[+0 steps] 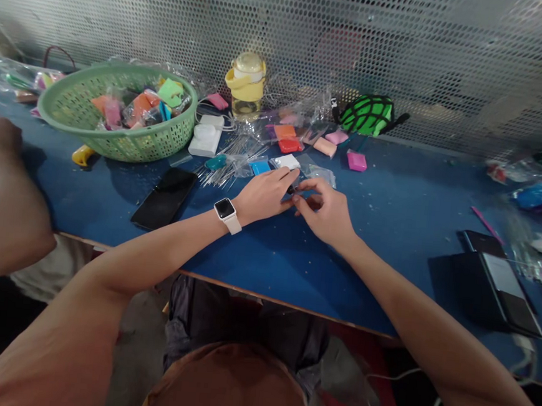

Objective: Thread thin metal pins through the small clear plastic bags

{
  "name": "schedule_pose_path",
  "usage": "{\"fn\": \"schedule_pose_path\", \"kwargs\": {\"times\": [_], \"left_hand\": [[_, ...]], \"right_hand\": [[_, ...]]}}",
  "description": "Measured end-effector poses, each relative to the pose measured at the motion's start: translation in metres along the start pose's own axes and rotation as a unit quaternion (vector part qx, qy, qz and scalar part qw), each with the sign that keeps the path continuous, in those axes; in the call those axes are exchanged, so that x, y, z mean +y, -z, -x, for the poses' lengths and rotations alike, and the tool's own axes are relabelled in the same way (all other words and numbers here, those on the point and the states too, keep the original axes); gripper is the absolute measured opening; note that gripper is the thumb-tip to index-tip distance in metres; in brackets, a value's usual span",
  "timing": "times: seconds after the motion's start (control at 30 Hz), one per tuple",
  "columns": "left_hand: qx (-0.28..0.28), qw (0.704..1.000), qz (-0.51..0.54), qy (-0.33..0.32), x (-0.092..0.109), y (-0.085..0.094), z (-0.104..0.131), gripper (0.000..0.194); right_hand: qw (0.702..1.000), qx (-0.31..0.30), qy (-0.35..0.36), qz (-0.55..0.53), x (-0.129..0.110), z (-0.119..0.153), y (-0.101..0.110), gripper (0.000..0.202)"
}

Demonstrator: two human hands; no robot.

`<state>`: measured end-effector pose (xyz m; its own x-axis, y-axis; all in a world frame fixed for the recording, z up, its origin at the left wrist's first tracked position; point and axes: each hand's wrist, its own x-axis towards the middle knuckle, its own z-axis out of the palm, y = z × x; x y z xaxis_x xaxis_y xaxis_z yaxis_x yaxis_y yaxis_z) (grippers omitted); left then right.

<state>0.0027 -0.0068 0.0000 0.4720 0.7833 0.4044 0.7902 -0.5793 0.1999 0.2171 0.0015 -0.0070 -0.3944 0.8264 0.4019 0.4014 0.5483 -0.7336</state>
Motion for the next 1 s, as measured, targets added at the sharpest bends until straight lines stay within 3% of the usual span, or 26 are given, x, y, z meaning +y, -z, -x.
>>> {"fn": "schedule_pose_path", "kwargs": {"times": [0.1,0.2,0.37,0.5,0.6,0.87,1.0], "left_hand": [[0.002,1.000,0.000,-0.009,0.000,-0.001,0.000,0.055],[-0.002,1.000,-0.001,-0.010,0.000,0.000,0.000,0.056],[-0.017,1.000,0.006,-0.022,0.001,-0.001,-0.001,0.058],[-0.003,0.999,0.016,-0.039,0.000,-0.005,-0.001,0.059],[0.002,0.999,0.014,-0.048,-0.001,-0.007,0.000,0.060],[-0.018,0.994,0.014,-0.104,-0.002,-0.009,0.000,0.065],[0.003,0.993,0.035,-0.114,-0.007,-0.016,0.001,0.073]], "right_hand": [[0.999,0.015,0.026,0.040,0.002,-0.002,0.002,0.026],[0.999,0.013,0.028,0.031,0.007,-0.003,0.002,0.039],[0.997,-0.042,-0.024,-0.059,0.008,-0.004,-0.001,0.058],[0.989,-0.024,-0.076,-0.125,0.004,-0.004,-0.004,0.056],[0.989,-0.023,-0.075,-0.127,0.003,-0.006,-0.004,0.053],[0.981,-0.151,-0.039,-0.112,0.002,-0.011,0.003,0.057],[0.988,-0.108,-0.038,-0.103,0.001,-0.009,0.002,0.046]]}}
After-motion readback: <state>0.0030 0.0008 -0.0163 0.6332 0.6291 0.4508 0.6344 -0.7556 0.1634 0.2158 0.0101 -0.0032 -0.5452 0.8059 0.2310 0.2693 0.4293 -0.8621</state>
